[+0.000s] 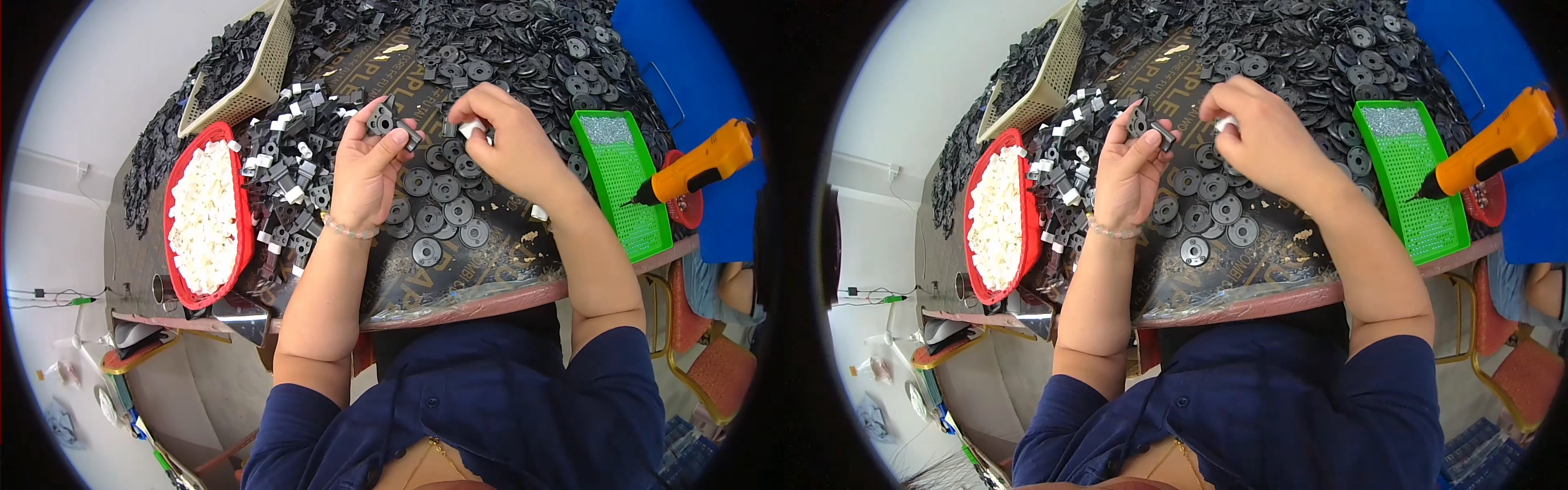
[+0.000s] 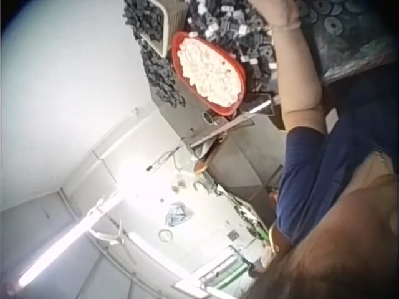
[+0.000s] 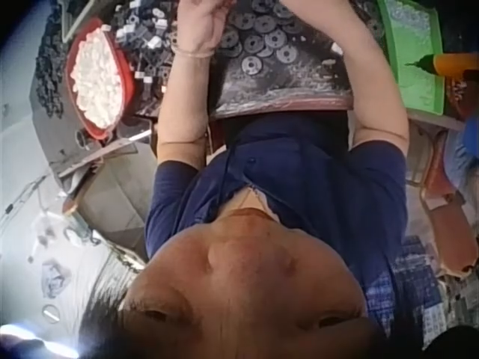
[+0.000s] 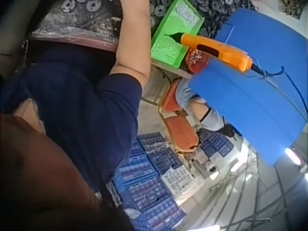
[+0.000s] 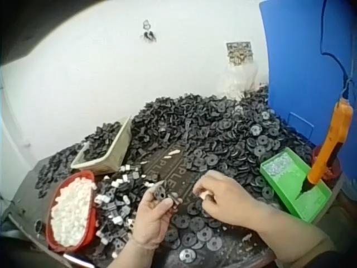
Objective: The person assembles small black circular plastic parts by hand, inserting white plastic pieces into them at a workbench.
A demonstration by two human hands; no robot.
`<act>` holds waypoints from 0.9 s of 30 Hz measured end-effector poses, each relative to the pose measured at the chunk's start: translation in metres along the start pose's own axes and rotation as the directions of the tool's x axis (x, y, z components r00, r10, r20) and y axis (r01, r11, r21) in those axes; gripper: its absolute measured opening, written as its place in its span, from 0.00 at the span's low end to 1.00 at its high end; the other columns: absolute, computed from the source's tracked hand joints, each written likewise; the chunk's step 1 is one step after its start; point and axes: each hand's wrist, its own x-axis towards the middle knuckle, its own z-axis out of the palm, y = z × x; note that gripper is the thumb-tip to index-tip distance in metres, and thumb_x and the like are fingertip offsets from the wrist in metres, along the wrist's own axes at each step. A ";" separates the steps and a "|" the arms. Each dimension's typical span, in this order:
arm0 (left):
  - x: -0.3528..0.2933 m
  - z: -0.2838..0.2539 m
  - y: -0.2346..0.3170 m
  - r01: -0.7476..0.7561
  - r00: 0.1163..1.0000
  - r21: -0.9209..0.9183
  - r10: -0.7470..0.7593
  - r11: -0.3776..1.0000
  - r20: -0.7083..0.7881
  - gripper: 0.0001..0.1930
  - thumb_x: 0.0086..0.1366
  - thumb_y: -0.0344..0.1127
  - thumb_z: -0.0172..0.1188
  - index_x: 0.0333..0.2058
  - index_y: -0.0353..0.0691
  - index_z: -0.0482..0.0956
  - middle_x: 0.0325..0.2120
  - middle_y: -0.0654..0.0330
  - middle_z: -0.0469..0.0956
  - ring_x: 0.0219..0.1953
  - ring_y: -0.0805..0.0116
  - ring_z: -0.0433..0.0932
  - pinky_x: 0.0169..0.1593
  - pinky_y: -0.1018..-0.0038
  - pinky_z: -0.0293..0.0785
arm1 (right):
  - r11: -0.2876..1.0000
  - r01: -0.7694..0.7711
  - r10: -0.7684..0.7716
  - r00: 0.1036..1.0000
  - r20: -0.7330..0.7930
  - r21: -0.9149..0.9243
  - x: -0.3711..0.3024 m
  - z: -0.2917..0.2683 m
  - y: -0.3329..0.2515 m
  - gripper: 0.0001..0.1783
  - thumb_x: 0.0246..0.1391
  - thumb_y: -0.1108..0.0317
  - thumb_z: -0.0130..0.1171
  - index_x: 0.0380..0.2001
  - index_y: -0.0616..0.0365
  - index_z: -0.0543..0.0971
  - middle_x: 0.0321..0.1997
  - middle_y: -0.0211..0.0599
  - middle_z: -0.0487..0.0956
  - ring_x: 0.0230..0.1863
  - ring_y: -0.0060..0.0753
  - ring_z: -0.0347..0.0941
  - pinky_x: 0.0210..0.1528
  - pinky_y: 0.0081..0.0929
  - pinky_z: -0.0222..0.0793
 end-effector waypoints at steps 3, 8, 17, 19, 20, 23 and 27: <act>-0.003 0.004 -0.002 -0.058 0.998 0.029 0.058 0.998 0.013 0.27 0.64 0.22 0.61 0.60 0.40 0.65 0.44 0.52 0.79 0.45 0.62 0.81 0.46 0.73 0.79 | 0.981 0.019 0.012 0.987 -0.159 0.192 0.001 0.016 -0.006 0.13 0.45 0.81 0.51 0.37 0.62 0.76 0.37 0.36 0.75 0.39 0.33 0.73 0.41 0.30 0.68; -0.003 0.007 -0.005 -0.142 0.990 0.003 0.142 0.990 0.011 0.28 0.62 0.20 0.62 0.59 0.39 0.64 0.44 0.50 0.80 0.45 0.63 0.81 0.46 0.71 0.79 | 0.754 -0.166 0.253 0.966 -0.047 0.635 -0.002 0.040 -0.005 0.23 0.49 0.83 0.55 0.50 0.60 0.69 0.42 0.34 0.74 0.44 0.24 0.72 0.49 0.23 0.70; -0.006 0.009 -0.002 -0.196 0.978 0.063 0.200 0.979 -0.053 0.26 0.59 0.20 0.66 0.54 0.35 0.67 0.44 0.54 0.79 0.45 0.69 0.79 0.51 0.72 0.77 | 0.524 -0.229 0.302 0.950 0.073 0.820 0.001 0.035 -0.006 0.28 0.51 0.80 0.66 0.54 0.61 0.66 0.41 0.38 0.79 0.43 0.23 0.77 0.48 0.20 0.74; -0.006 0.013 -0.005 -0.293 0.953 0.153 0.301 0.944 -0.034 0.26 0.58 0.20 0.67 0.53 0.35 0.67 0.44 0.54 0.79 0.45 0.70 0.79 0.51 0.72 0.76 | 0.522 -0.225 0.302 0.951 0.068 0.823 0.001 0.035 -0.007 0.28 0.51 0.80 0.66 0.54 0.62 0.66 0.41 0.38 0.79 0.43 0.23 0.77 0.48 0.20 0.74; -0.007 0.014 -0.005 -0.293 0.953 0.153 0.302 0.944 -0.035 0.26 0.58 0.20 0.67 0.53 0.35 0.67 0.44 0.54 0.79 0.45 0.70 0.79 0.51 0.72 0.76 | 0.511 -0.234 0.320 0.945 0.070 0.827 0.001 0.033 -0.009 0.27 0.51 0.80 0.66 0.53 0.62 0.67 0.41 0.38 0.79 0.43 0.23 0.77 0.48 0.20 0.75; -0.009 0.016 -0.006 -0.313 0.943 0.178 0.328 0.933 -0.058 0.27 0.56 0.19 0.68 0.52 0.35 0.67 0.45 0.56 0.78 0.46 0.70 0.78 0.51 0.73 0.76 | 0.470 -0.255 0.349 0.933 0.087 0.845 0.001 0.033 -0.010 0.26 0.50 0.80 0.67 0.52 0.62 0.69 0.42 0.37 0.79 0.43 0.22 0.77 0.48 0.20 0.75; -0.004 0.009 -0.010 -0.139 0.990 -0.088 0.136 0.986 -0.040 0.22 0.62 0.27 0.67 0.52 0.38 0.68 0.46 0.58 0.78 0.46 0.69 0.78 0.53 0.71 0.75 | 0.462 -0.196 0.307 0.950 0.052 0.865 0.003 0.040 -0.013 0.29 0.51 0.76 0.68 0.56 0.62 0.70 0.47 0.36 0.77 0.48 0.24 0.75 0.51 0.22 0.72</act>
